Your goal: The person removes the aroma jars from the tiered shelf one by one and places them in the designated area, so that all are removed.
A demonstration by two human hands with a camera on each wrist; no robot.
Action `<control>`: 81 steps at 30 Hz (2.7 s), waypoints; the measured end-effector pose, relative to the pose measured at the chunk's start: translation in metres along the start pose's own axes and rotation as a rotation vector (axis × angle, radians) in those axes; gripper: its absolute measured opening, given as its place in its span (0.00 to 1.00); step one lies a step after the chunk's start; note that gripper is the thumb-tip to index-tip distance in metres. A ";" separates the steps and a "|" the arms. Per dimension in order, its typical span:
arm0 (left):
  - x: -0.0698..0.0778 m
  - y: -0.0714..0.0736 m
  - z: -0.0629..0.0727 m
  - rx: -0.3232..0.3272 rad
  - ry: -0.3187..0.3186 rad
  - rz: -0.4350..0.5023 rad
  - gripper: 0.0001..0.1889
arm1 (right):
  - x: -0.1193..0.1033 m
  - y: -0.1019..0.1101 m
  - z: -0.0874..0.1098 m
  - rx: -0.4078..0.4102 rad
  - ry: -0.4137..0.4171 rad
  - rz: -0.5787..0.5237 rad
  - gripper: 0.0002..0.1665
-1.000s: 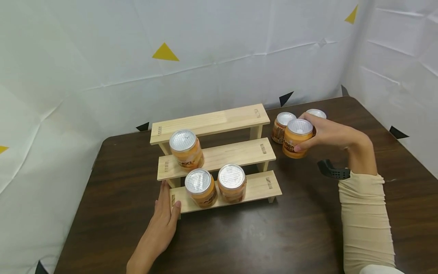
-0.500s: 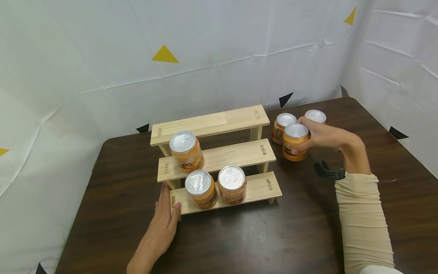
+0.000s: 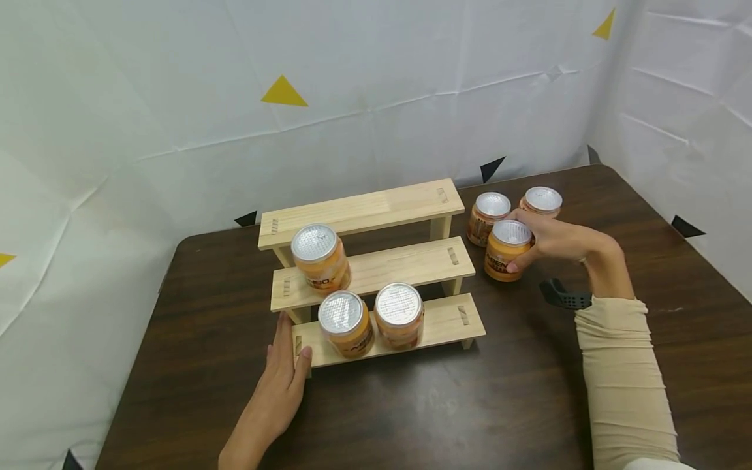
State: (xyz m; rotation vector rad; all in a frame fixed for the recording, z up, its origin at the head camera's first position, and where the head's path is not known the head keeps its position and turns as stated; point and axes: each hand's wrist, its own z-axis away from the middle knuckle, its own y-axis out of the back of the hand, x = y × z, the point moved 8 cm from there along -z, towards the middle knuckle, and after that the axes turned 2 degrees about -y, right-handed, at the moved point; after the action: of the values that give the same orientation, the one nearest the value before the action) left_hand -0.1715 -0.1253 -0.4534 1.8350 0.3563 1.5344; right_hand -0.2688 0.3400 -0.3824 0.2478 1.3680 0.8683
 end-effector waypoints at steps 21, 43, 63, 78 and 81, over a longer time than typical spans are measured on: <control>-0.038 -0.008 -0.007 0.032 -0.032 -0.044 0.43 | 0.000 -0.002 0.001 -0.028 -0.037 0.002 0.56; 0.005 0.002 0.000 -0.039 0.054 -0.038 0.42 | -0.131 -0.004 0.036 0.186 0.220 -0.083 0.27; 0.006 -0.003 -0.008 -0.011 0.014 -0.027 0.43 | -0.181 -0.097 -0.010 -0.080 0.378 -0.246 0.33; 0.010 -0.001 -0.007 -0.005 0.028 -0.037 0.42 | -0.194 -0.115 -0.026 -0.114 0.457 -0.305 0.38; 0.010 -0.002 -0.007 -0.008 0.022 -0.036 0.42 | -0.198 -0.121 -0.032 -0.119 0.470 -0.317 0.39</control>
State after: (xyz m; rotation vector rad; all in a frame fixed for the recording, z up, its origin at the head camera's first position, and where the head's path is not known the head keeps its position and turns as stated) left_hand -0.1750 -0.1153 -0.4468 1.7970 0.3911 1.5309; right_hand -0.2417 0.1163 -0.3173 -0.2787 1.7239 0.7611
